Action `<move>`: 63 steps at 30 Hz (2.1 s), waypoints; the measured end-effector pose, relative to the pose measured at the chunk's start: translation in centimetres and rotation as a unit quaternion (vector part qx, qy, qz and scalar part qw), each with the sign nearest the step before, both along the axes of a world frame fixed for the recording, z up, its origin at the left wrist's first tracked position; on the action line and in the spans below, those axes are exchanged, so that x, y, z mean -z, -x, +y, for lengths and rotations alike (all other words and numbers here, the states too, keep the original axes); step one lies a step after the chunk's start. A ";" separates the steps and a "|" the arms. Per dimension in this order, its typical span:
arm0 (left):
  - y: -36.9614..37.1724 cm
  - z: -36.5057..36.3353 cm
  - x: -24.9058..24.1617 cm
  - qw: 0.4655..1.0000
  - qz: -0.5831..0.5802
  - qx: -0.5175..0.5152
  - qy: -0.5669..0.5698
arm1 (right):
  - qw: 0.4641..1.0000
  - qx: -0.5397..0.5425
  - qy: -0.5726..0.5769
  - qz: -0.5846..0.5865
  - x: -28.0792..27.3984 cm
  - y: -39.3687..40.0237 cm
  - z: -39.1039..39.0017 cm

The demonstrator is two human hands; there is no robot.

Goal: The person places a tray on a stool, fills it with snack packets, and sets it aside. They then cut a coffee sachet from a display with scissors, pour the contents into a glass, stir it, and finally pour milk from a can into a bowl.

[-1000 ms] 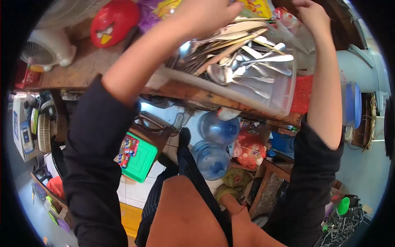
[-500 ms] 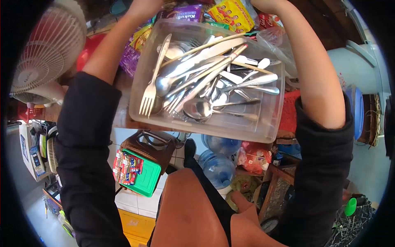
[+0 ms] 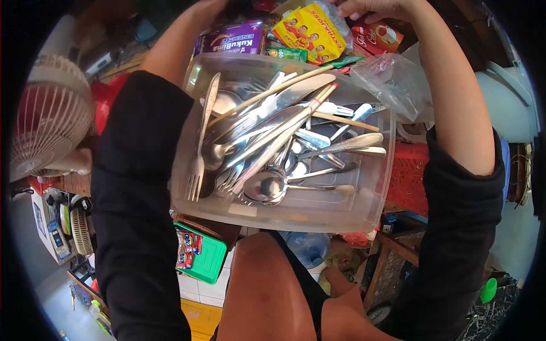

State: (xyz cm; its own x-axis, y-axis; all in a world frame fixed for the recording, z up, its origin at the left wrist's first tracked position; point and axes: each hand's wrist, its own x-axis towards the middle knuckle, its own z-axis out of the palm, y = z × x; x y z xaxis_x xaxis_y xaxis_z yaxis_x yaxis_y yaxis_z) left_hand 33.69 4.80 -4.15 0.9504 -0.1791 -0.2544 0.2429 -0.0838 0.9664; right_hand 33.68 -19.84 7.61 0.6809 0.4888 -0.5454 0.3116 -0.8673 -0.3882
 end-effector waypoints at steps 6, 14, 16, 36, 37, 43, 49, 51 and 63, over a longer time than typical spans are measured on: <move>-2.5 -1.1 2.1 0.990 0.036 -0.007 -0.139 | 1.000 -0.012 -0.026 -0.006 1.9 -1.3 0.3; 0.0 -1.1 -0.9 0.983 -0.014 -0.022 -0.184 | 0.996 -0.046 -0.003 -0.079 1.7 -0.7 0.3; 1.1 -1.7 -2.6 0.835 -0.068 -0.131 -0.530 | 0.994 -0.031 -0.007 -0.100 2.4 -0.8 0.2; 7.2 6.7 0.7 0.939 -0.171 -0.283 0.099 | 0.949 -0.119 0.153 -0.249 -1.5 7.7 0.1; 7.9 6.7 0.6 0.933 -0.205 -0.280 0.100 | 0.952 -0.085 0.131 -0.264 -1.9 8.2 -0.1; 14.5 5.2 -0.8 0.899 -0.184 -0.303 0.258 | 0.917 -0.083 0.016 -0.390 -0.9 9.2 -2.3; 22.9 3.6 -0.1 0.891 -0.147 -0.335 0.269 | 0.919 -0.105 0.045 -0.377 -0.6 12.6 0.1; 25.2 3.6 0.6 0.883 -0.151 -0.374 0.242 | 0.884 -0.192 0.030 -0.426 1.4 13.1 0.6; 40.4 2.7 3.5 0.667 -0.050 -0.280 0.689 | 0.851 -0.306 -0.122 -0.409 6.2 20.9 7.9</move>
